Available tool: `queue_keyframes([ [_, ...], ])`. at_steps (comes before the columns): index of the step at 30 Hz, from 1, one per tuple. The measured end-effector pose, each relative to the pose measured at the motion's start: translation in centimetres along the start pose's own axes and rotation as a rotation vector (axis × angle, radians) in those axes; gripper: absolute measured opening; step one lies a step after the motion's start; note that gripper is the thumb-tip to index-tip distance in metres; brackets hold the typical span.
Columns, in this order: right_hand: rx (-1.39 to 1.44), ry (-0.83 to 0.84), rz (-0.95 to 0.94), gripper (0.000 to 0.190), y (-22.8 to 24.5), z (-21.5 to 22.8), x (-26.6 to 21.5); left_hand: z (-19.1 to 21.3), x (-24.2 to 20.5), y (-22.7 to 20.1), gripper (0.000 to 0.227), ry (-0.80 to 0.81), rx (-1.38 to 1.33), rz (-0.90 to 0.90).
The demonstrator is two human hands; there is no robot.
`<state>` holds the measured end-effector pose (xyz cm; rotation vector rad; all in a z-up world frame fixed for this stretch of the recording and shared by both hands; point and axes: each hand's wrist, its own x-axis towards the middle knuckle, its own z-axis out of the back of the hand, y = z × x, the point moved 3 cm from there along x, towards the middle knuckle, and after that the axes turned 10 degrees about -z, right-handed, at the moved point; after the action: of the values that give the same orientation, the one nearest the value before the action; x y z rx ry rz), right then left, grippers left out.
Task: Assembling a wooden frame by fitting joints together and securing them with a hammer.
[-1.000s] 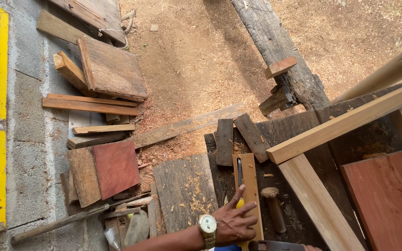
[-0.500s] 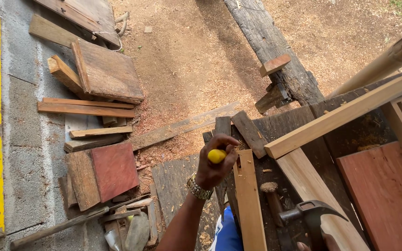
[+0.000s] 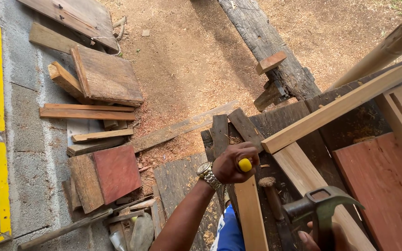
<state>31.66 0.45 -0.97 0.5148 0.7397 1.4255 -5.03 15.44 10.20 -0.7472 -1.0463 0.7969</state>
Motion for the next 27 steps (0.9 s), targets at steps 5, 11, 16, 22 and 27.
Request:
queue_keyframes([
  [5, 0.339, 0.172, -0.222, 0.033, 15.4, 2.2, 3.9, -0.8, 0.3, 1.1, 0.014, 0.076, 0.027, 0.029],
  [11, 0.295, 0.032, 0.418, 0.04, 19.9, -0.3, 8.0, -0.8, 0.6, 1.4, 0.016, 0.059, 0.065, 0.038],
  [16, -0.158, 0.519, -0.107, 0.034, 20.8, -1.0, 9.4, -3.1, -2.6, 9.9, 0.013, -0.025, -0.037, 0.025],
  [22, 0.05, 0.402, -0.351, 0.037, 17.1, 0.2, 7.6, 1.3, 3.2, 11.8, 0.022, -0.485, -0.244, 0.543],
  [27, -0.07, 0.21, -0.316, 0.034, 11.9, 3.5, 5.5, 3.3, 2.5, 8.7, 0.027, -0.519, -0.495, 0.452],
])
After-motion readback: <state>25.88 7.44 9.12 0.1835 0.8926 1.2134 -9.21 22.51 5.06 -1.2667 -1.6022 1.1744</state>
